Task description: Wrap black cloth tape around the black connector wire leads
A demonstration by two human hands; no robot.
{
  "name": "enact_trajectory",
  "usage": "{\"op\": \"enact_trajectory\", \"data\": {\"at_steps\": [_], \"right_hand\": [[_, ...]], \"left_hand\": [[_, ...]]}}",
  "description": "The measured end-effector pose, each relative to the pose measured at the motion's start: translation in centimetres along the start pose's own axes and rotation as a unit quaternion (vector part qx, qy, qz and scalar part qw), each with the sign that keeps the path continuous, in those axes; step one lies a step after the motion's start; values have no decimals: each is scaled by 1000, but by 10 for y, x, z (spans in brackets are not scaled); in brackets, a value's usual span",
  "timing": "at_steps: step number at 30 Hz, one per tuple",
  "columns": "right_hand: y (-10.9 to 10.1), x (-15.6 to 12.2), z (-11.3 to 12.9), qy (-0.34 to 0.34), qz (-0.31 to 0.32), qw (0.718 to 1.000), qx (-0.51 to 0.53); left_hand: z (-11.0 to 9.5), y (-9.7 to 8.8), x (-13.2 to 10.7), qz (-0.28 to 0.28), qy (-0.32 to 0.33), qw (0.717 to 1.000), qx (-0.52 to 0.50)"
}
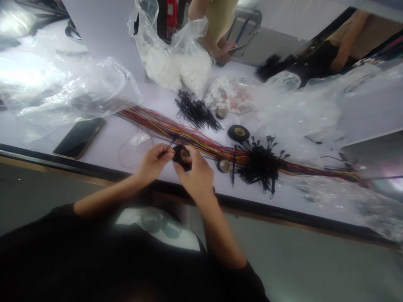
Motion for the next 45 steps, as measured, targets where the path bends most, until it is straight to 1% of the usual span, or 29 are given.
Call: {"op": "enact_trajectory", "data": {"at_steps": [2, 4, 8, 10, 12, 15, 17, 20, 25, 30, 33, 35, 38, 40, 42, 45], "right_hand": [[1, 1, 3, -34, -3, 999, -11], [4, 4, 3, -55, 6, 998, -23], [5, 9, -7, -33, 6, 999, -33], [2, 10, -12, -19, -2, 1000, -4], [-1, 10, -17, 1, -14, 999, 48], [-4, 7, -17, 36, -15, 990, 133], [-3, 6, -13, 44, -3, 984, 172], [0, 6, -2, 31, 12, 982, 187], [2, 7, 5, 3, -1, 989, 148], [2, 8, 4, 6, 3, 991, 130], [3, 8, 5, 2, 6, 991, 134], [4, 8, 6, -6, 11, 992, 126], [4, 8, 8, -31, 23, 996, 80], [2, 8, 10, -65, 24, 997, 28], [-1, 7, 13, -111, 10, 993, -30], [-5, 5, 16, -168, -39, 980, -103]], "left_hand": [[3, 4, 0, 26, -25, 999, -33], [3, 7, 0, 41, -36, 997, -59], [4, 10, -1, 57, -43, 993, -94], [6, 10, -2, 49, -53, 989, -127], [6, 10, -3, 45, -71, 978, -189], [2, 9, -5, 67, -92, 955, -273], [-1, 8, -5, 82, -94, 949, -288], [-4, 8, -5, 91, -86, 950, -287], [-4, 8, -5, 79, -50, 954, -286], [-4, 6, -7, 80, -29, 960, -266], [-7, 4, -9, 66, -1, 959, -275], [-8, 3, -8, 52, 5, 959, -279], [-6, 3, -7, 29, -21, 964, -264], [-4, 5, -6, 27, -46, 961, -270], [-3, 8, -5, 44, -68, 950, -302], [-4, 12, -4, 75, -88, 921, -372]]}}
Point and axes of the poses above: each hand's wrist, its own x-axis towards the middle knuckle, its own y-axis out of the palm, z = x × y, the point moved 5 cm from there along x, towards the middle knuckle, and after that the axes turned 12 degrees about x, right-handed, at the moved point
